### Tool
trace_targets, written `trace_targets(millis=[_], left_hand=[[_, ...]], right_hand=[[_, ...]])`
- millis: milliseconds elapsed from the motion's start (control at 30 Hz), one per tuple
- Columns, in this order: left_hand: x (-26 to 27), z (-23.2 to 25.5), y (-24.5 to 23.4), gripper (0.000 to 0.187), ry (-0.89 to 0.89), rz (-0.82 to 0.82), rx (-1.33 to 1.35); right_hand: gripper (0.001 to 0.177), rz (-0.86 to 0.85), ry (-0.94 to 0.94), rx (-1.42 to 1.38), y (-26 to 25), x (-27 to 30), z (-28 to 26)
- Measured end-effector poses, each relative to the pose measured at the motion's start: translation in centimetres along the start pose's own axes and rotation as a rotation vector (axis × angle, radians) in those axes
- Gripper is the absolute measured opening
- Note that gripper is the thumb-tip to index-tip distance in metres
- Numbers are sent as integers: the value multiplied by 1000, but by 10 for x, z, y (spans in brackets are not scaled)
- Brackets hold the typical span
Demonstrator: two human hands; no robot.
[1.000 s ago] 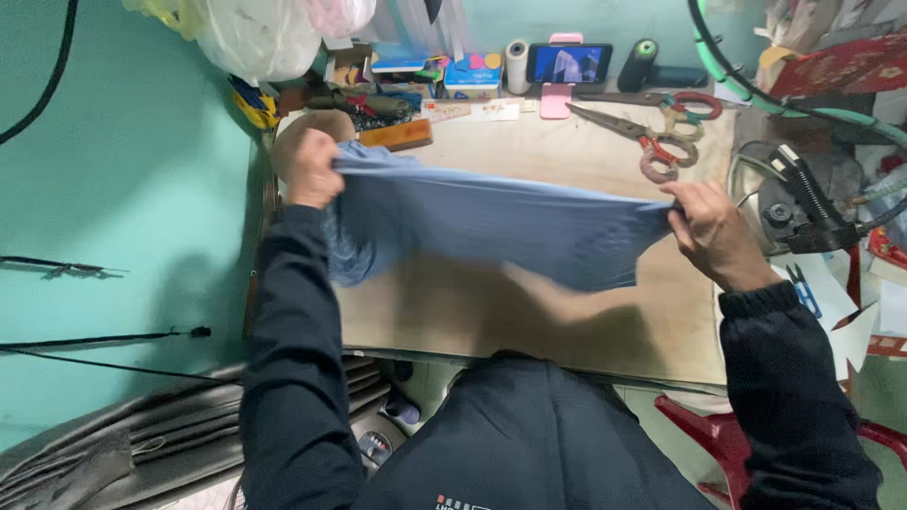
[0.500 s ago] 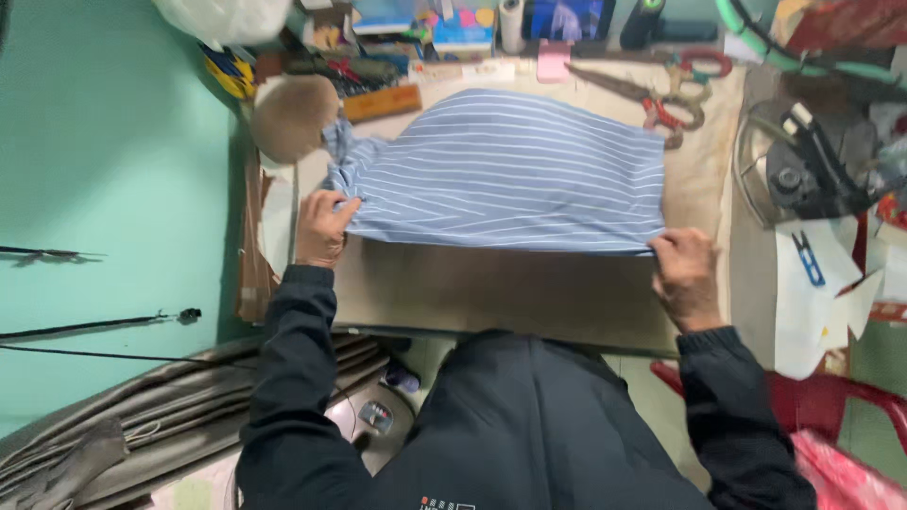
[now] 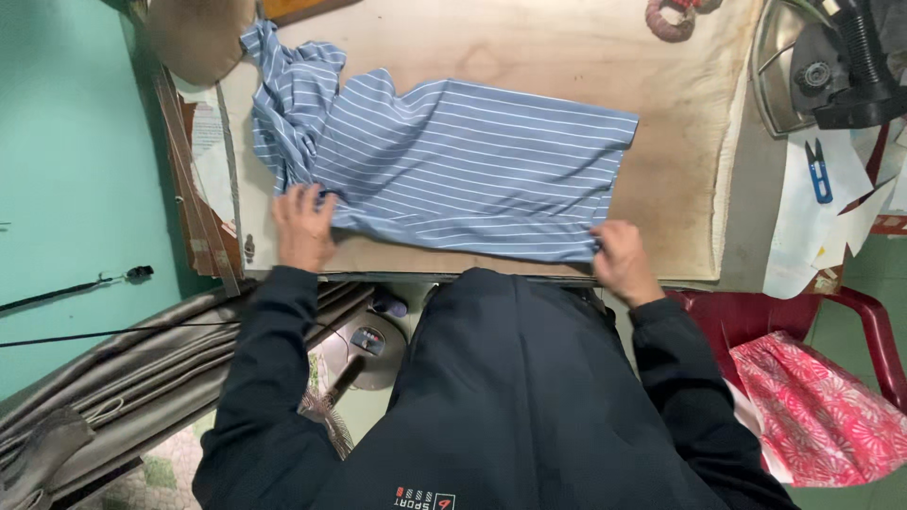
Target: The person irons a blue and white striped shirt on a wooden workbench using a steam iron. They smooth the fabric with their hands, iron different sections, and briefly lift the shirt to adjust it before continuing to press the garment.
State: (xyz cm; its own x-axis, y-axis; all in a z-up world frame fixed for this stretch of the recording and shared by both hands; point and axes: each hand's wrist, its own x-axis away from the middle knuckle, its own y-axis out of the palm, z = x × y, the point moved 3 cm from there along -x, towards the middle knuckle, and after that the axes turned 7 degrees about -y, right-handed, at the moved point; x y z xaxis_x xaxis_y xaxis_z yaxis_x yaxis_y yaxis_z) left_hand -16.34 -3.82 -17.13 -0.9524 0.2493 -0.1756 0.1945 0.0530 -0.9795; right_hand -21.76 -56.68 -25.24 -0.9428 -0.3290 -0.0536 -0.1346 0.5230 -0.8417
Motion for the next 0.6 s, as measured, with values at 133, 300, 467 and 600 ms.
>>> trace_targets(millis=[133,300,467,600], left_hand=[[-17,115,45,40,37,104,267],[-62,313,42,3,139,35,716],[-94,401,30,29,62,64,449],[-92,412,38,13,-10,114,217]], right_hand=[[16,-3,307,-232,-51,-54,37],[34,177,120,-73,-77,-147,59],[17,89,-10,27,-70,-174,77],[8,57,15,36,-69,-174,97]])
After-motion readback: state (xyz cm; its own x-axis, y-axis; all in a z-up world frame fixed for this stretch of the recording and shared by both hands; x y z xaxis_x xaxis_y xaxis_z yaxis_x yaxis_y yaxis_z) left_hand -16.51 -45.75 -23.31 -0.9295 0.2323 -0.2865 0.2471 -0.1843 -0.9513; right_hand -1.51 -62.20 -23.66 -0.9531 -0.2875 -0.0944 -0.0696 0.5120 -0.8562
